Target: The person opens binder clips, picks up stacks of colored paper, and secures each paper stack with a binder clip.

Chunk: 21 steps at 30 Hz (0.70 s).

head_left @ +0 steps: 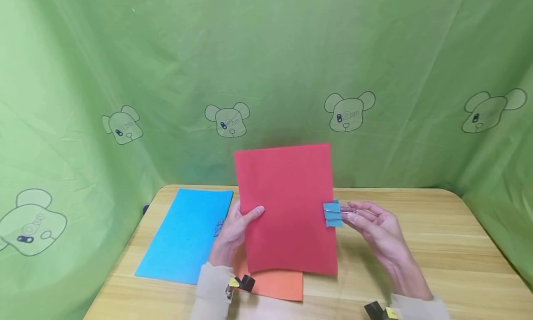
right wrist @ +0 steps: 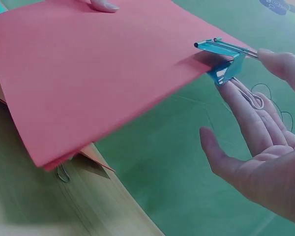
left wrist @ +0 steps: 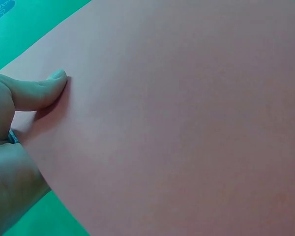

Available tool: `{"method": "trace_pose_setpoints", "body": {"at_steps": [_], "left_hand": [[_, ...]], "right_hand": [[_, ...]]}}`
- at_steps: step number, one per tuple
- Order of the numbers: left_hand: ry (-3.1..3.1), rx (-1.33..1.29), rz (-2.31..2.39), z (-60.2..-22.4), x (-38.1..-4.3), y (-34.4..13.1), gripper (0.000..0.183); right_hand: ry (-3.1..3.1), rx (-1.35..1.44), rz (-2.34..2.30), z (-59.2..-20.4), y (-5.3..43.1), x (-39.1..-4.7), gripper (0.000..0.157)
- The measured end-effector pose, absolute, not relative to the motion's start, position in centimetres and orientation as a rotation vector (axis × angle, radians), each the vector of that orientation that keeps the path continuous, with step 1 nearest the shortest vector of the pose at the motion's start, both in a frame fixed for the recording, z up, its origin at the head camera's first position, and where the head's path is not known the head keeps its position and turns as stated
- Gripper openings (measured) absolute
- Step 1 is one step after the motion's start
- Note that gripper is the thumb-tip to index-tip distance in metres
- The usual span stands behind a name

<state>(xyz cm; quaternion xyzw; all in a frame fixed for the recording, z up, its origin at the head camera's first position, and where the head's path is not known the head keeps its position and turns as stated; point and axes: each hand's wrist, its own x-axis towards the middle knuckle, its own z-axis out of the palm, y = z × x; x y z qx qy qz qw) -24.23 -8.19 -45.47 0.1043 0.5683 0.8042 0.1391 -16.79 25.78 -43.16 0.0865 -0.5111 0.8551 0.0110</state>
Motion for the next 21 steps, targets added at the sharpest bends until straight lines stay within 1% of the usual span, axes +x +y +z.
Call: {"method": "trace_pose_setpoints", "body": {"at_steps": [9,21], "left_hand": [[1.620,0.283,2.319,-45.45,-24.22,-7.75,0.031],[1.599,0.297,2.314,-45.51,-24.14,-7.76,0.034]], "right_hand": [[-1.564,0.213,2.684,-43.55,25.34,-16.97,0.030],[-1.507,0.242,2.706,-43.53,25.11,-16.94,0.031]]}}
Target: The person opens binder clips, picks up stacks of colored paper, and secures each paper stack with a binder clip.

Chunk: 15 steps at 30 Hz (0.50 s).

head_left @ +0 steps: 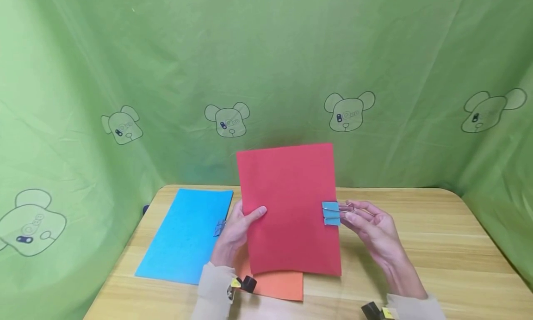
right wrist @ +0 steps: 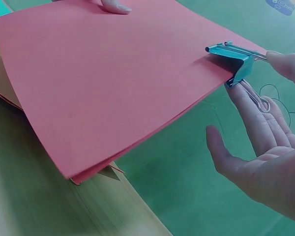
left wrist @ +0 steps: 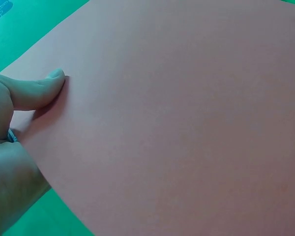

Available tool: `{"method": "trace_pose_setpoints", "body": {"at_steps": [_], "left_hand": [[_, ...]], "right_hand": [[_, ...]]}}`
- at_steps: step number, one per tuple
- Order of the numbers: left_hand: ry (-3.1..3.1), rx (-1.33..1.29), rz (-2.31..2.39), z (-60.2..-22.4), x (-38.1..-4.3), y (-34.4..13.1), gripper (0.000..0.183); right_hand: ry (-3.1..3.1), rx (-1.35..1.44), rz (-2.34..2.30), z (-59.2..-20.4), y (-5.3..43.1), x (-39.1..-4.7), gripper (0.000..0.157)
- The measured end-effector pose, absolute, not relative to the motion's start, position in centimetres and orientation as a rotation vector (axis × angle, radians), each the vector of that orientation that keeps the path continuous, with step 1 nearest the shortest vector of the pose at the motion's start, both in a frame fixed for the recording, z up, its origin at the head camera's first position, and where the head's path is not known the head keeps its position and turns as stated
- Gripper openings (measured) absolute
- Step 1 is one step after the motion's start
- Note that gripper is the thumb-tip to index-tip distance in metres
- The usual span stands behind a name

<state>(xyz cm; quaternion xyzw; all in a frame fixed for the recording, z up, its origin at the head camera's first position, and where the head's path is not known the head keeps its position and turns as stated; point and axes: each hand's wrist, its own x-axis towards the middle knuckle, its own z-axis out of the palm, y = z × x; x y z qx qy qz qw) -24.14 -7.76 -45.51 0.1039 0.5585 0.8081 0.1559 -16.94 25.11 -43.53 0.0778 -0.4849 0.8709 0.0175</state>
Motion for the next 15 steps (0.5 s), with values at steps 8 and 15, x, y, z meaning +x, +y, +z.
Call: {"method": "trace_pose_setpoints", "body": {"at_steps": [8,15], "left_hand": [[1.622,0.260,2.303,-45.47,-23.99,-7.44,0.037],[1.574,0.269,2.321,-45.41,-23.87,-7.07,0.039]], "right_hand": [[-1.488,0.179,2.708,-43.40,25.05,-16.87,0.030],[-1.477,0.164,2.706,-43.45,25.00,-16.85,0.029]]}}
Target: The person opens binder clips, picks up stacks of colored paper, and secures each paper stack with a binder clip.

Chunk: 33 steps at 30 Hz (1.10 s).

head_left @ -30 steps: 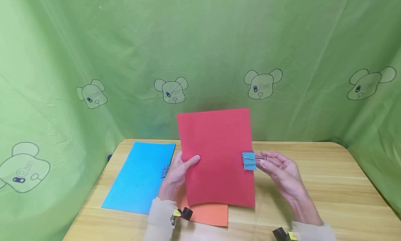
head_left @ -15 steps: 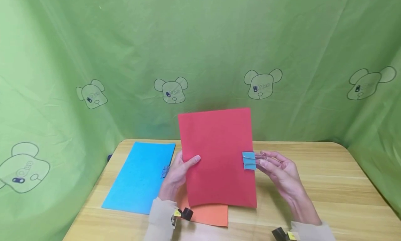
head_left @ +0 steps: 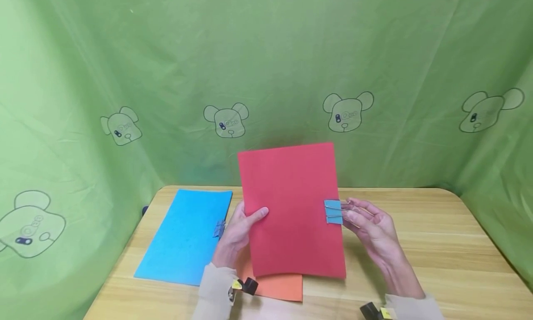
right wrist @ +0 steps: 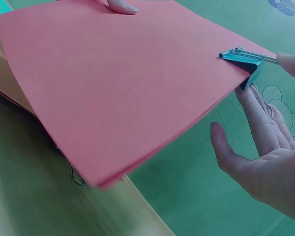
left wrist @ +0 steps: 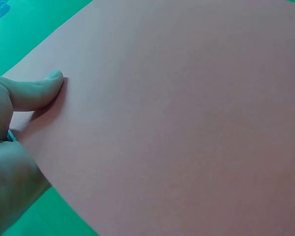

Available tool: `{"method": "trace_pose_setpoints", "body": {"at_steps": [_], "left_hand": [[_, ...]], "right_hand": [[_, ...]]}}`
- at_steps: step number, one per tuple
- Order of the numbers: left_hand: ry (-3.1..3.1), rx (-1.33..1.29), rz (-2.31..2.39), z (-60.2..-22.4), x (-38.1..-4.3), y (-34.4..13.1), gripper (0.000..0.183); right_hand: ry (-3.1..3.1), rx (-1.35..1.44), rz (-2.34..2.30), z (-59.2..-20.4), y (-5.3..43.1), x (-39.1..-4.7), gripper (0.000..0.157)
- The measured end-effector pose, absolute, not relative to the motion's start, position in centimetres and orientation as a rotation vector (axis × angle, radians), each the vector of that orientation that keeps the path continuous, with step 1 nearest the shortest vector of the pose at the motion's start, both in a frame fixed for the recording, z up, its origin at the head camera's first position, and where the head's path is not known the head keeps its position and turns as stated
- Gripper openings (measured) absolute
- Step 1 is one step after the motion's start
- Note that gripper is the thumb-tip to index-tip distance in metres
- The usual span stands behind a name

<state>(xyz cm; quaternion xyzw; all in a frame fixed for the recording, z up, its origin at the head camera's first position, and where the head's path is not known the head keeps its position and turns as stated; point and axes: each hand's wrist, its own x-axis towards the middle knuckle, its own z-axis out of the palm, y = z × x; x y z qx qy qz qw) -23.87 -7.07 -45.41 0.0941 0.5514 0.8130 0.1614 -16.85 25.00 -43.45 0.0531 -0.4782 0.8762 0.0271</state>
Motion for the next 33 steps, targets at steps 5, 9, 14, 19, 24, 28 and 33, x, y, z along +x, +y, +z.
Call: {"method": "trace_pose_setpoints", "body": {"at_steps": [5,9,14,19,24,28,33], "left_hand": [[1.557,0.303,2.327,-45.5,-23.8,-7.0,0.038],[1.558,0.325,2.316,-45.5,-23.8,-6.9,0.040],[1.572,0.299,2.319,-45.4,-23.8,-6.9,0.037],[1.609,0.269,2.304,-45.3,-23.7,-6.9,0.036],[1.613,0.276,2.258,-45.4,-23.6,-6.1,0.036],[1.605,0.241,2.220,-45.5,-23.1,-4.8,0.037],[1.591,0.221,2.196,-45.6,-22.3,-2.2,0.036]], "right_hand": [[-1.500,0.170,2.691,-43.6,25.0,-16.9,0.029],[-1.496,0.180,2.702,-43.8,25.0,-16.9,0.030],[-1.573,0.209,2.724,-44.0,25.4,-17.0,0.031],[-1.738,0.269,2.705,-43.8,26.4,-17.1,0.037],[-1.923,0.349,2.553,-43.3,28.2,-16.9,0.039],[-2.036,0.312,2.430,-42.7,30.0,-16.6,0.042],[-2.267,0.209,2.234,-42.5,32.3,-16.0,0.051]]}}
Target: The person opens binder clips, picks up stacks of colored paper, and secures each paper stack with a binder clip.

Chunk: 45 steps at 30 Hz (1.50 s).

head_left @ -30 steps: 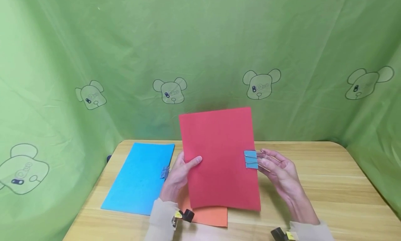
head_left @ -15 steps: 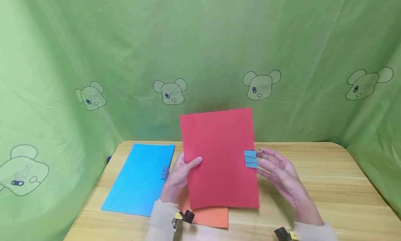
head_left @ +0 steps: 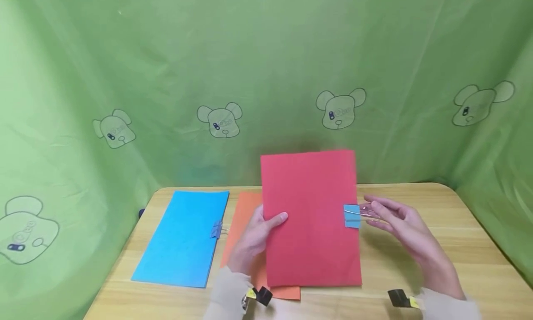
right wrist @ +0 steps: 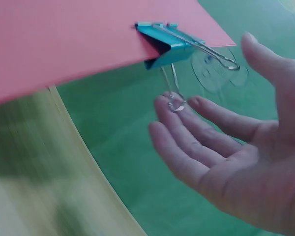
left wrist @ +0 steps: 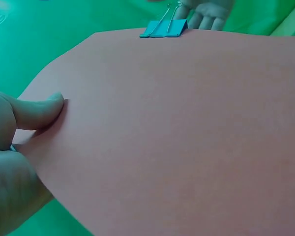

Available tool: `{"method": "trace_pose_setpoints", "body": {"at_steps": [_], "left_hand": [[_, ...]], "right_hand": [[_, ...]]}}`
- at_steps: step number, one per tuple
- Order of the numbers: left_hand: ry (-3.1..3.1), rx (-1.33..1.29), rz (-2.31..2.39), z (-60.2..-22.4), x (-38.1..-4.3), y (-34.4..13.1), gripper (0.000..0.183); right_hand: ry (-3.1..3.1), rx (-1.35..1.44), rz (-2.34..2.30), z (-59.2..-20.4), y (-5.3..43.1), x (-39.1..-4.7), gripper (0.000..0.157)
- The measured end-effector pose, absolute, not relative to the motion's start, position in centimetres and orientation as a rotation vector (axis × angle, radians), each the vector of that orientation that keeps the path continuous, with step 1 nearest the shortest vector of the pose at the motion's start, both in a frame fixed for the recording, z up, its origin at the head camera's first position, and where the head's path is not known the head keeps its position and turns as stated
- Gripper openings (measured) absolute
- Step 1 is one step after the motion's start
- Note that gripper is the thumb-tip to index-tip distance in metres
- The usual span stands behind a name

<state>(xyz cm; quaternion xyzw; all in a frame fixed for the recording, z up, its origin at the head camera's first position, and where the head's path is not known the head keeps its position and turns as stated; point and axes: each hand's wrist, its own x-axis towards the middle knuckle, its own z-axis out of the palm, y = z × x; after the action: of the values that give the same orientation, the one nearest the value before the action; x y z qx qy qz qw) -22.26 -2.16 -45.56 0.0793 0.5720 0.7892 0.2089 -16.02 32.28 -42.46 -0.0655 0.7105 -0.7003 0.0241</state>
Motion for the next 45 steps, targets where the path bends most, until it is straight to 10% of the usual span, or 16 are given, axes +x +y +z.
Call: {"method": "trace_pose_setpoints", "body": {"at_steps": [45], "left_hand": [[1.799,-0.073,2.135,-51.4,-20.5,11.9,0.032]], "right_hand": [[2.583,0.186,-1.234,-44.5,42.4,-11.6,0.076]]}}
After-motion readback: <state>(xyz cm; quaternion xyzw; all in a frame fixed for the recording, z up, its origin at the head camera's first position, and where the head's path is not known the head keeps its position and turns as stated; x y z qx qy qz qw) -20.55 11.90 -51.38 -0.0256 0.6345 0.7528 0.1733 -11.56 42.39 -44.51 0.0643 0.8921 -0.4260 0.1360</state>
